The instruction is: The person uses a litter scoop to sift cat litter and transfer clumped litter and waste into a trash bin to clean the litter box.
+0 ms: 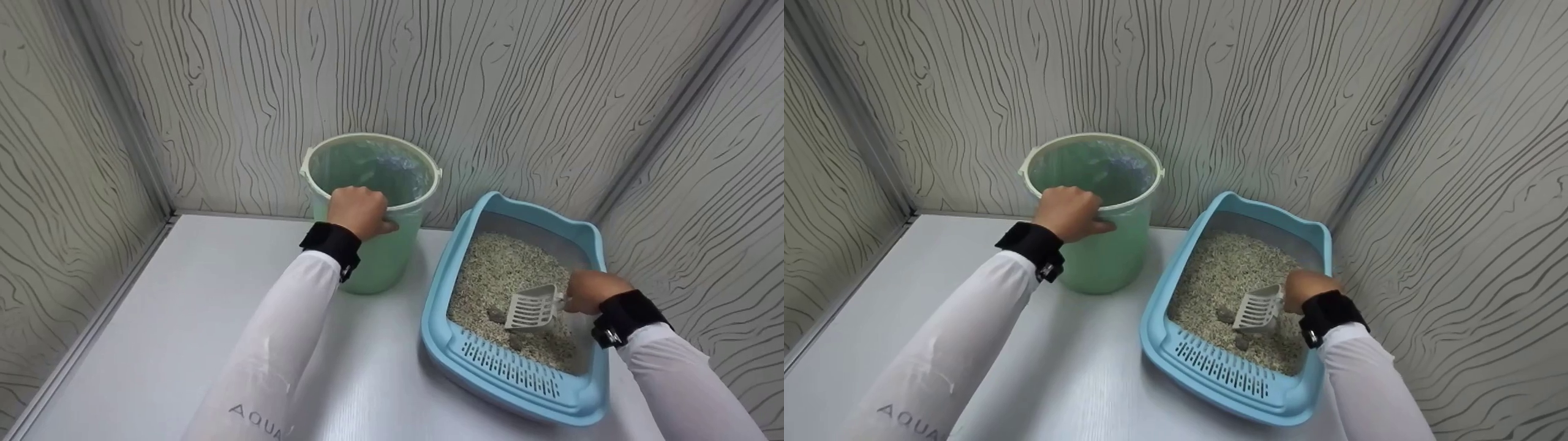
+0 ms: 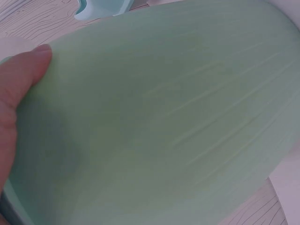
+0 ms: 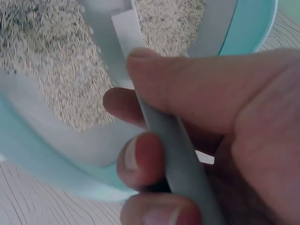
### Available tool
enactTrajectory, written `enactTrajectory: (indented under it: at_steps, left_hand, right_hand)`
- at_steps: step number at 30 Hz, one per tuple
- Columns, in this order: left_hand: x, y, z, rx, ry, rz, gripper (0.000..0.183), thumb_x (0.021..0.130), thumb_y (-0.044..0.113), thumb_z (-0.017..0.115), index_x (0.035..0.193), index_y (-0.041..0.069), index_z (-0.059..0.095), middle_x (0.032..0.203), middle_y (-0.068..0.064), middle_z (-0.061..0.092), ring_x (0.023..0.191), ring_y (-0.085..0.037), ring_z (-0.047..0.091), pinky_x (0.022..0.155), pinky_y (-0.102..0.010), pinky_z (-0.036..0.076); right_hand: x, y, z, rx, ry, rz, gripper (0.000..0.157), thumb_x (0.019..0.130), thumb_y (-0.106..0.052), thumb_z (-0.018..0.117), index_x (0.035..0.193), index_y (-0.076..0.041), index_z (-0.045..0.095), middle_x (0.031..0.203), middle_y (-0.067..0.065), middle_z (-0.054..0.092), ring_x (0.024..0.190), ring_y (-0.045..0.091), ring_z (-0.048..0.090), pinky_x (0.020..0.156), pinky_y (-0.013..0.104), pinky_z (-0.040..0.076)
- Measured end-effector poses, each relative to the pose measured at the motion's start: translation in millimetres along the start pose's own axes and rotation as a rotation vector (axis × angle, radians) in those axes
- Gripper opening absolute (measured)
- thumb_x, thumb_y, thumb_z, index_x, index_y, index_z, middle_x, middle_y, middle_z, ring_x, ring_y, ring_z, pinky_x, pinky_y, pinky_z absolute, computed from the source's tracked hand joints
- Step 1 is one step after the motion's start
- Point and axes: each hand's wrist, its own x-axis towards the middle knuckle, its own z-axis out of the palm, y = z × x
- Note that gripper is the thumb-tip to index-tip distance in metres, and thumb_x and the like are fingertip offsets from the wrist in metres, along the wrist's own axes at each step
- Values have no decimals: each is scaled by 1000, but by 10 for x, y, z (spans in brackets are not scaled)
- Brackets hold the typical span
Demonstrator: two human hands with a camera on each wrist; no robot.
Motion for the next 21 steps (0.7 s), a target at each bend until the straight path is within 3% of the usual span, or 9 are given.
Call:
enactTrajectory:
  at_steps: [9,12,16,21]
  left_hand:
    - [-13,-24,-15,-9,2,3,62,86,61,79,62,18,41,57,2,36,57,-19,39,52,-38,31]
    - [-8,-33,-18,0,13,-8,64,84,61,80,60,18,40,57,3,36,56,-19,40,51,-39,32]
    - [5,-28,-16,-5,2,-11,65,84,62,80,59,18,39,57,3,38,57,-19,42,52,-40,34]
    - [11,-3,-22,-18,-15,-6,63,85,61,80,60,18,42,58,2,40,58,-19,42,52,-40,34]
  right_hand:
    - [174,-82,134,7,-20,-85,51,86,-13,71,56,-24,31,57,-12,22,52,7,21,52,24,20]
    - [234,-140,187,35,-54,-73,45,90,-15,70,56,-20,41,57,-12,30,52,7,26,52,25,24]
    - [339,-283,318,73,-124,-14,27,97,-20,68,72,-12,60,66,-5,49,58,12,42,56,29,34]
    - [512,-472,447,130,-204,33,19,104,-21,59,92,-7,63,77,1,53,66,17,47,62,33,37]
